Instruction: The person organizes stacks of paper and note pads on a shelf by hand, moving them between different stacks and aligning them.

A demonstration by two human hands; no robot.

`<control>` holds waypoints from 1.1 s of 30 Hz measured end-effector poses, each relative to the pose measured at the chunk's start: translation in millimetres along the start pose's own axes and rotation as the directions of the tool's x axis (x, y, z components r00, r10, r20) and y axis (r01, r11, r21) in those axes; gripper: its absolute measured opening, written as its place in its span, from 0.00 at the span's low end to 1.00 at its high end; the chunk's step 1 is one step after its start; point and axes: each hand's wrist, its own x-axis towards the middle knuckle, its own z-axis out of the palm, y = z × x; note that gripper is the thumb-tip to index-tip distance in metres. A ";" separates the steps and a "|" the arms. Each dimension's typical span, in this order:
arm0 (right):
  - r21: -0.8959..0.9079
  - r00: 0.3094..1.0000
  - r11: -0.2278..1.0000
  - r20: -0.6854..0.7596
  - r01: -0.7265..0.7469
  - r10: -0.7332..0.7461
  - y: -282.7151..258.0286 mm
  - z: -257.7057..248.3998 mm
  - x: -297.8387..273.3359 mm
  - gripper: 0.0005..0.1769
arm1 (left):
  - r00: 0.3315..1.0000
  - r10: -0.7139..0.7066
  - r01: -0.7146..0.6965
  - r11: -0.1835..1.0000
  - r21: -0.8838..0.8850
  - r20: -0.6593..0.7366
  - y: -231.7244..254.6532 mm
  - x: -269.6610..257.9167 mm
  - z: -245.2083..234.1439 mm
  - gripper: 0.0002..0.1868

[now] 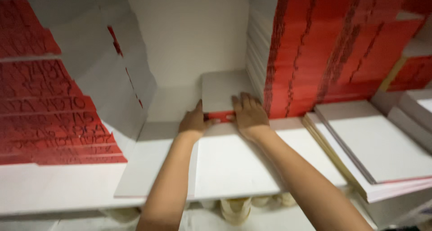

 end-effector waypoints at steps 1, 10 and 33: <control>0.009 1.000 1.000 0.015 -0.001 0.001 -0.9 3.1 -9.0 0.42 | 1.000 -0.008 0.008 1.000 0.002 0.015 0.1 -6.4 5.4 0.54; 0.269 0.967 0.955 -0.249 0.123 -0.055 1.5 -5.7 -11.8 0.32 | 0.986 0.123 -0.158 0.896 0.415 0.110 -105.8 -139.0 45.1 0.70; 0.938 0.819 -0.149 0.346 -0.312 0.457 119.9 -93.3 -234.9 0.43 | 0.334 0.693 -0.645 0.663 0.381 -0.639 171.8 -218.3 159.7 0.17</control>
